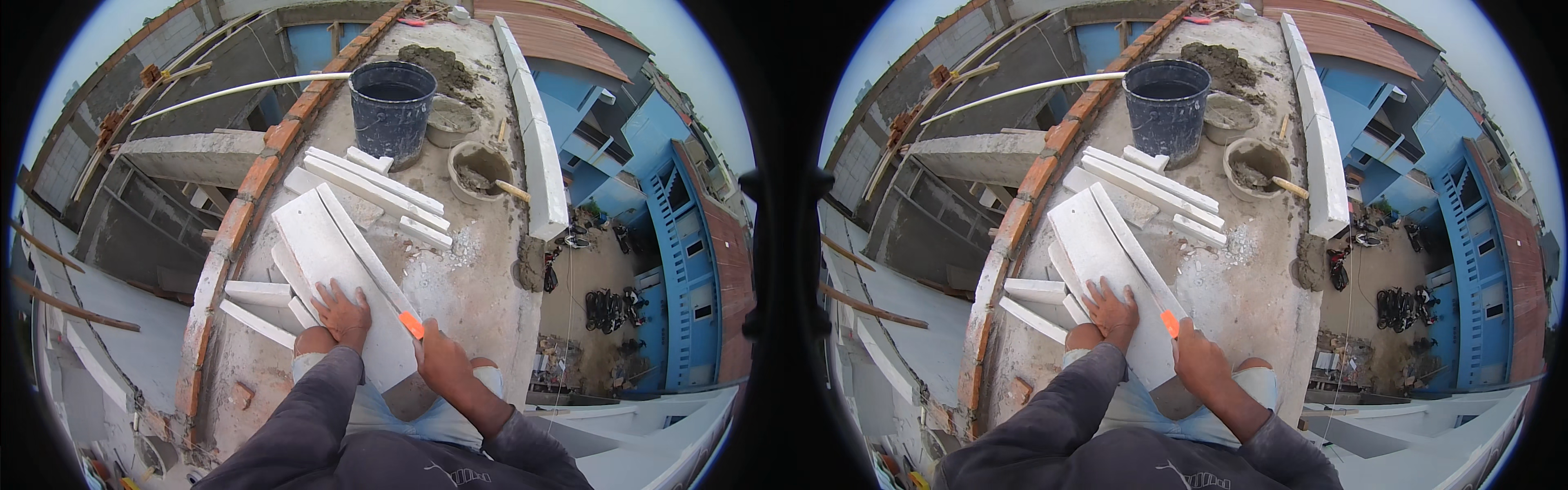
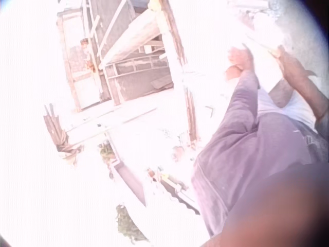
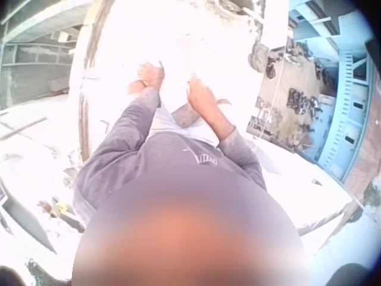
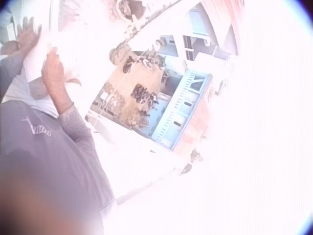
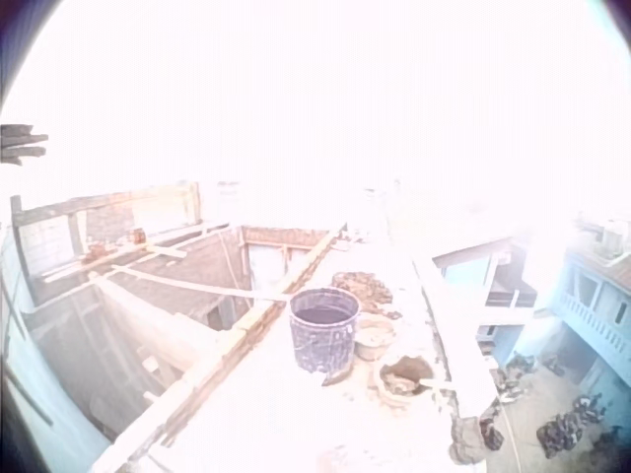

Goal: The person applies mortar to a white rectangular tile using a trowel, places it on a ledge, and taps it into position with a wooden stick. They then pick up another tile and cut it with a hand saw.

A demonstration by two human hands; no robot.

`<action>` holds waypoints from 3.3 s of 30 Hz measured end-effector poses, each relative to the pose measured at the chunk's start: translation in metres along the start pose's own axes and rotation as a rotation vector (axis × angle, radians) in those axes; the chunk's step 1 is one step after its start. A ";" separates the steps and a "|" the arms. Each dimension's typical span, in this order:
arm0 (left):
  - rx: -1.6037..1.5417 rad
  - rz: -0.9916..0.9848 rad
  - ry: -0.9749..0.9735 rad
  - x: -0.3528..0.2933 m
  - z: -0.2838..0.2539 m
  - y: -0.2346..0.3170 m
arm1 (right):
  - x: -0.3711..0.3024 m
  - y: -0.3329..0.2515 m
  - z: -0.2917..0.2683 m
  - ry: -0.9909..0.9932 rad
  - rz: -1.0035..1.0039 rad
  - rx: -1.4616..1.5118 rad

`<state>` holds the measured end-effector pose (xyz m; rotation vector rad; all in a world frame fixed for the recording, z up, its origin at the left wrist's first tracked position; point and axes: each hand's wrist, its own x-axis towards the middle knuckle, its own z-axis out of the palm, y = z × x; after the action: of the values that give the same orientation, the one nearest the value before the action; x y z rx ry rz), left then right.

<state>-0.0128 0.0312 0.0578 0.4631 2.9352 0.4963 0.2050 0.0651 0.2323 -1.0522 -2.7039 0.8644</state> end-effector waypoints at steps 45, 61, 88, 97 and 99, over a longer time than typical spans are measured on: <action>0.007 -0.017 -0.005 -0.003 0.010 -0.008 | -0.136 0.039 -0.028 -0.128 0.303 0.080; 0.050 0.236 -0.244 -0.039 -0.027 -0.026 | -0.188 0.052 -0.045 -0.040 0.161 -0.017; 0.209 0.568 -0.229 -0.095 -0.020 -0.026 | -0.073 0.076 -0.001 0.078 -0.097 0.241; 0.299 0.476 -0.353 -0.085 -0.024 -0.015 | 0.008 0.052 0.040 0.127 -0.068 0.331; 0.286 0.473 -0.370 -0.081 -0.029 -0.010 | 0.043 0.057 0.064 0.069 0.050 0.252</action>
<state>0.0560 -0.0127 0.0879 1.1591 2.5314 0.0163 0.1864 0.0972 0.1437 -1.0751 -2.4421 1.1194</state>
